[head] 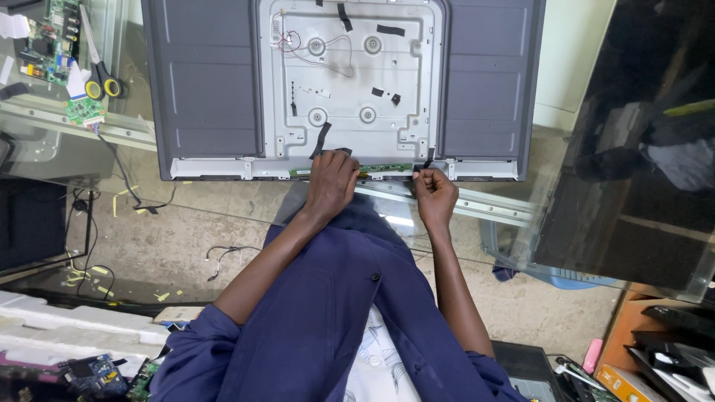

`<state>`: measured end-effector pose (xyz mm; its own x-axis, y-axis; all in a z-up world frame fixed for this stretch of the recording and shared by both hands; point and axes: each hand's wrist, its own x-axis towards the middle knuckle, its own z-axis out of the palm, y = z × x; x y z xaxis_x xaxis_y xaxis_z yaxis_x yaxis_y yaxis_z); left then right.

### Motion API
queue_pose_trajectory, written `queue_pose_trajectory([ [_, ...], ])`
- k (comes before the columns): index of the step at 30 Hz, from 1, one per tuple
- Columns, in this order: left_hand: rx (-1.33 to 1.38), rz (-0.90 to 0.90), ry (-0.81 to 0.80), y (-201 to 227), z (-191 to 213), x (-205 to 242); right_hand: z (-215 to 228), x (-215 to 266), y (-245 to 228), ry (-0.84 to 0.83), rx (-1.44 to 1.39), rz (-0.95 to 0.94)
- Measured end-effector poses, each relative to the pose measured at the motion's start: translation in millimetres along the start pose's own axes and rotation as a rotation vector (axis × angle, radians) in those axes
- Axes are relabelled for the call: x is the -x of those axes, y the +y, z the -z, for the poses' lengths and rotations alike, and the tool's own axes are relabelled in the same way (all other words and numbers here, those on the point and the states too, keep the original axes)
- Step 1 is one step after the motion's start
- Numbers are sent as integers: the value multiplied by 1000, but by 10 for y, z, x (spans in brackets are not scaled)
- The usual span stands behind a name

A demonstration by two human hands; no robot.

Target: The person lifts a television screen and its frame, then flips a television unit over on a workbench to handle internal circuit components and wires by hand.

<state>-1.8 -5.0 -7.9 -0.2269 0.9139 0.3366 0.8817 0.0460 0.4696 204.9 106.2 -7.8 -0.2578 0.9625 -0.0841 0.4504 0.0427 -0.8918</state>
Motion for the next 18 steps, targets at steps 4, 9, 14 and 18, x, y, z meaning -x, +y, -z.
queue_pose_trajectory([
  [4,0,0,0,0,13,-17,-11,-7,27,2,16,-1],
  [9,2,-4,-12,10,32,-23,-8,-7,48,6,26,17],
  [14,-5,-8,-9,19,52,-45,-15,-5,44,14,48,20],
  [18,-13,-16,-2,26,51,-49,-13,14,29,18,68,46],
])
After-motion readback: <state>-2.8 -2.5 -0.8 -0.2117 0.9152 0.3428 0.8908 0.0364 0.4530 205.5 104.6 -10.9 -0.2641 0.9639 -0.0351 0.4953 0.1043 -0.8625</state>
